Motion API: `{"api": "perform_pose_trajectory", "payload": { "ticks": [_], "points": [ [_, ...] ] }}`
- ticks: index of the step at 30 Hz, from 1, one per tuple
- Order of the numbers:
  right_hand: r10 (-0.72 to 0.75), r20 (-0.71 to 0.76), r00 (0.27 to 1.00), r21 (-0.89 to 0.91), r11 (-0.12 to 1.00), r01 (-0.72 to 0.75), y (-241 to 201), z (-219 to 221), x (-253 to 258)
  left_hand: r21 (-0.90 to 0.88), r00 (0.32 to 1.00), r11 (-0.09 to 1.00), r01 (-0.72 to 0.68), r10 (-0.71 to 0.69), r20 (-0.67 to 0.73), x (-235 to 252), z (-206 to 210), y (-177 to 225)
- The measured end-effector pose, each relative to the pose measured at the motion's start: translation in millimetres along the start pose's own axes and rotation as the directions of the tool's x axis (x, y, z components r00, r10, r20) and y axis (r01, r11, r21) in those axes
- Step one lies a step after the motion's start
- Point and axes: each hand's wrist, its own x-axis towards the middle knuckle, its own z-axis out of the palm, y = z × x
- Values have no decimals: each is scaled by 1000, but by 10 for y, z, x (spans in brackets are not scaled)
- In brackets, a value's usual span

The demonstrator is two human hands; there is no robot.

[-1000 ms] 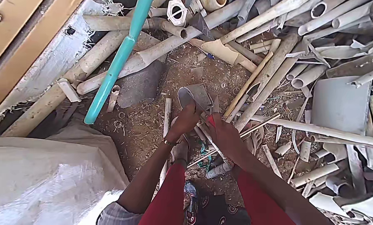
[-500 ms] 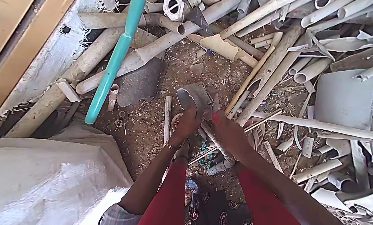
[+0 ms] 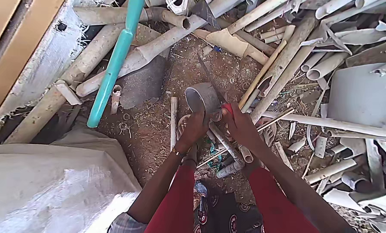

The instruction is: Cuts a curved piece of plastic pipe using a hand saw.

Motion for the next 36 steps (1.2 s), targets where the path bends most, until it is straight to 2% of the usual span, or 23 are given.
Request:
{"api": "perform_pose_trajectory", "payload": {
  "ticks": [2, 5, 7, 9, 11, 14, 16, 19, 22, 25, 30, 32, 36],
  "points": [
    [51, 84, 995, 117, 991, -60, 86, -45, 93, -52, 1000, 998, 21, -20, 17, -30, 17, -57],
    [80, 141, 987, 216, 970, -110, 73, -97, 97, -195, 982, 973, 125, -92, 166, -79, -67, -124],
    [76, 95, 993, 126, 988, -88, 35, -61, 74, -293, 957, 939, 178, -95, 274, -79, -140, -54],
    [77, 17, 997, -46, 996, -76, -45, 22, 68, -238, 948, 954, 184, -108, 298, -55, -168, 27],
    [76, -36, 996, -195, 977, -82, -121, 110, 47, -153, 953, 973, 175, -128, 275, -28, -127, 93],
    [-56, -50, 997, -326, 945, 36, -140, 177, -78, -98, 963, 980, 174, -148, 226, -32, -40, 118],
    [-138, -80, 987, -328, 939, 104, -78, 203, -81, -81, 978, 987, 140, -125, 169, -51, 0, 117],
    [-100, -171, 980, -266, 962, 52, -27, 224, 81, 7, 994, 997, 77, -77, 82, -10, 26, 148],
    [-109, -126, 986, -248, 966, 75, -172, 234, 56, 55, 989, 989, 136, -139, 47, 27, -32, 195],
    [-121, -84, 989, -271, 958, 94, -203, 199, 44, 45, 994, 994, 104, -106, 31, 37, -57, 204],
    [10, -159, 987, -99, 995, -27, -113, 76, 180, 2, 999, 1000, 22, -22, -24, 32, 28, 157],
    [44, -130, 991, -150, 987, -64, -82, 6, 195, 9, 999, 1000, 19, -18, -38, 3, 57, 136],
    [-49, -71, 996, -241, 970, 30, -101, 127, 36, 31, 994, 994, 107, -107, -19, 2, 26, 177]
  ]
}}
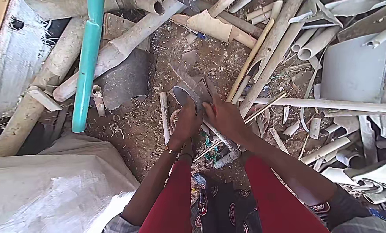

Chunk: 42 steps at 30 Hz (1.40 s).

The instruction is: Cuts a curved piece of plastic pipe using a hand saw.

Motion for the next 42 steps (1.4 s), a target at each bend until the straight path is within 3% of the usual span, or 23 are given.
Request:
{"api": "perform_pose_trajectory", "payload": {
  "ticks": [5, 9, 11, 14, 16, 18, 20, 23, 27, 29, 32, 37, 40, 42],
  "points": [
    [53, 9, 999, 49, 997, -54, 106, -78, 90, 60, 999, 997, -51, 52, -10, -46, 64, -9],
    [-33, 31, 999, 42, 999, 32, -5, 5, -48, 22, 1000, 999, -24, 24, -13, -22, -1, -45],
    [-5, 57, 998, 72, 997, 1, 11, -86, 9, 14, 1000, 999, -32, 32, 2, 1, -21, -33],
    [45, -26, 999, 24, 999, -44, 92, -54, 109, 68, 999, 997, -45, 45, 9, -41, 29, 15],
    [-46, -109, 993, -61, 997, 39, 45, 66, 29, 60, 999, 997, -42, 43, -7, -45, 17, -33],
    [-100, -90, 991, -86, 992, 92, 15, 71, -67, 30, 999, 999, -36, 36, -18, -29, 3, -73],
    [-51, -23, 998, -29, 998, 50, 37, -58, -18, 32, 999, 998, -48, 48, -16, -5, -3, -67],
    [20, -52, 998, 0, 1000, -20, 77, -23, 50, 21, 999, 999, -45, 45, -5, -8, -6, -21],
    [-122, -64, 991, 11, 992, 123, -28, 180, -112, -65, 997, 995, 72, -74, -20, 19, -88, -26],
    [-55, -28, 998, 104, 993, 58, 7, 109, -58, -94, 998, 994, 54, -55, -8, 29, -84, -34],
    [17, -128, 992, 125, 992, -1, 100, 181, 62, -121, 1000, 993, 12, -13, -12, 33, -46, -25],
    [-158, -116, 981, 67, 984, 166, 65, 354, -144, -153, 996, 986, 63, -72, -53, 38, -85, -156],
    [-10, -105, 994, 111, 994, 22, 117, 270, -9, -179, 999, 984, 8, -15, -37, 50, -44, -146],
    [-3, -121, 993, 106, 994, 16, 119, 302, -1, -161, 999, 987, 4, -10, -36, 56, -33, -119]
  ]
}}
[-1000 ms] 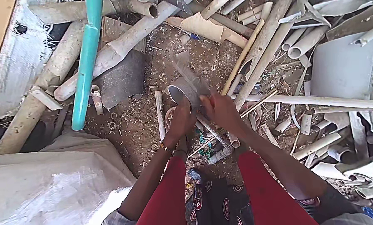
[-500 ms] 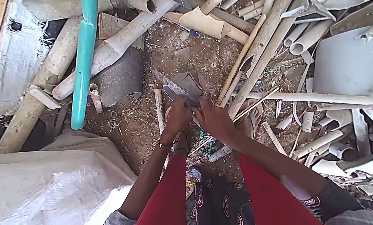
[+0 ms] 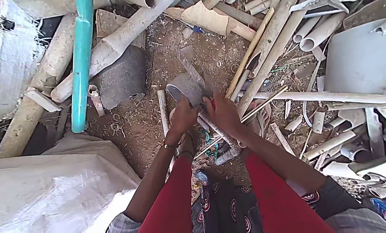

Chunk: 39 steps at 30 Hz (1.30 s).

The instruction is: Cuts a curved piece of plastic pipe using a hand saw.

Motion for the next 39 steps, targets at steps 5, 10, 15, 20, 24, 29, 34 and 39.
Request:
{"api": "perform_pose_trajectory", "payload": {
  "ticks": [5, 10, 15, 20, 24, 29, 34, 39],
  "points": [
    [-100, 98, 990, 29, 995, 97, 1, -90, -119, 63, 1000, 998, 24, -24, -6, -15, -9, 16],
    [-35, 35, 999, 47, 998, 33, 31, 34, -102, 14, 1000, 1000, 1, -2, 29, -13, 9, 2],
    [-7, 202, 979, 149, 988, -24, 22, -145, -208, -514, 957, 813, 273, -173, 233, 47, -323, 11],
    [128, 25, 991, 298, 946, -130, 116, -383, -40, -474, 962, 838, 273, -221, 163, 44, -306, 254],
    [70, 57, 996, 195, 977, -80, 116, -504, -15, 3, 999, 999, -36, 36, 2, -98, -57, 172],
    [161, 254, 954, 33, 984, -175, -45, -343, -99, 42, 991, 999, 18, -23, 131, -57, -65, 160],
    [183, 361, 914, -36, 982, -183, -64, -525, -78, 122, 979, 987, -108, 84, 187, -94, -103, 16],
    [178, 288, 941, -31, 984, -177, -46, -524, -119, 326, 968, 928, -179, 107, 227, -213, 46, 134]
  ]
}}
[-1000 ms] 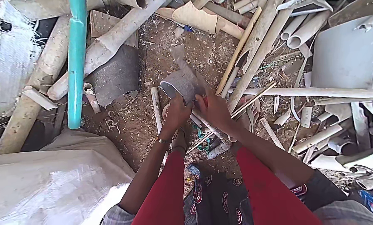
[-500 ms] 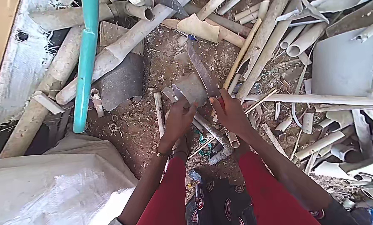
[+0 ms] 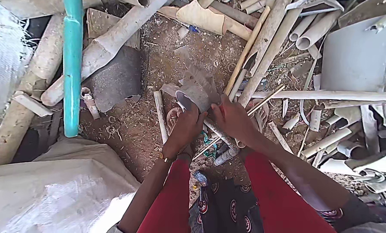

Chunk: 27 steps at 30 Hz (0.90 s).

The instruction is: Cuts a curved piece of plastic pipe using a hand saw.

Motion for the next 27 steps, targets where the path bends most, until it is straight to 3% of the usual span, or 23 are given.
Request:
{"api": "perform_pose_trajectory", "payload": {
  "ticks": [2, 8, 13, 17, 22, 27],
  "points": [
    [-7, 60, 998, -24, 1000, 9, -22, -39, -61, 12, 1000, 1000, -11, 11, -3, 4, 8, -2],
    [-11, -94, 996, 36, 999, 15, 83, 44, 114, 92, 999, 996, -22, 19, 27, -4, -2, 36],
    [-12, 106, 994, -47, 999, 17, 17, -116, -107, 89, 999, 996, -16, 11, 54, -21, 13, 65],
    [-38, -79, 996, -32, 999, 35, 137, -49, 105, 119, 999, 992, -28, 25, 32, -13, 37, 115],
    [-50, 67, 997, -18, 999, 51, -141, 12, -132, 91, 997, 996, -5, -2, 76, 16, -67, 120],
    [-54, -114, 992, -18, 998, 53, 71, -38, 117, 131, 997, 991, -31, 22, 70, -49, 16, 113]
  ]
}}
